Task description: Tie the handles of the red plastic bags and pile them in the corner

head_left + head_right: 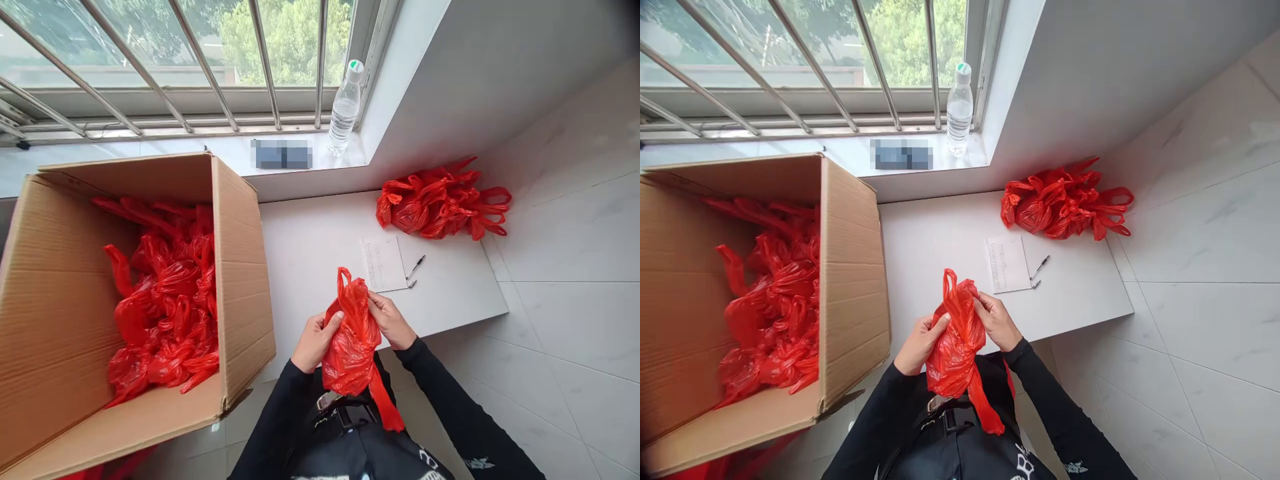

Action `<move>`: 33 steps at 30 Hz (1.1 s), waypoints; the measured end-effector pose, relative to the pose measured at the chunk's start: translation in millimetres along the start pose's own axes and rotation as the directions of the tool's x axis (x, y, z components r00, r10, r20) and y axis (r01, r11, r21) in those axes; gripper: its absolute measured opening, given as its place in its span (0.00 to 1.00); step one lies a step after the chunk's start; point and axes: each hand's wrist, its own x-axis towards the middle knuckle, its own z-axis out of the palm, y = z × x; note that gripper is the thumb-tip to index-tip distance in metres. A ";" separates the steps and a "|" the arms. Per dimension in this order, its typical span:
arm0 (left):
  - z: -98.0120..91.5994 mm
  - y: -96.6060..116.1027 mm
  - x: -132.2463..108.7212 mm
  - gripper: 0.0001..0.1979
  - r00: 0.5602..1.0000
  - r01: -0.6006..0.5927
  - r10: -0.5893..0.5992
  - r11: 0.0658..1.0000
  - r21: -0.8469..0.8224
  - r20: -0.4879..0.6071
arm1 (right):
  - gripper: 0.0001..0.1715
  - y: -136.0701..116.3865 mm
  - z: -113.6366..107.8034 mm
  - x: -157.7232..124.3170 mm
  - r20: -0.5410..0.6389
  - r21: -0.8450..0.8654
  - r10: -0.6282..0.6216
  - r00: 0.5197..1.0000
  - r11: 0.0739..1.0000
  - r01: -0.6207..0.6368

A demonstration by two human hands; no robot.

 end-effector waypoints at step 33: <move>-20.2 -151.0 -58.6 0.19 0.220 -0.467 0.960 0.260 0.845 -0.173 | 0.32 231.8 -73.3 55.1 0.121 0.009 0.037 0.992 0.999 -0.039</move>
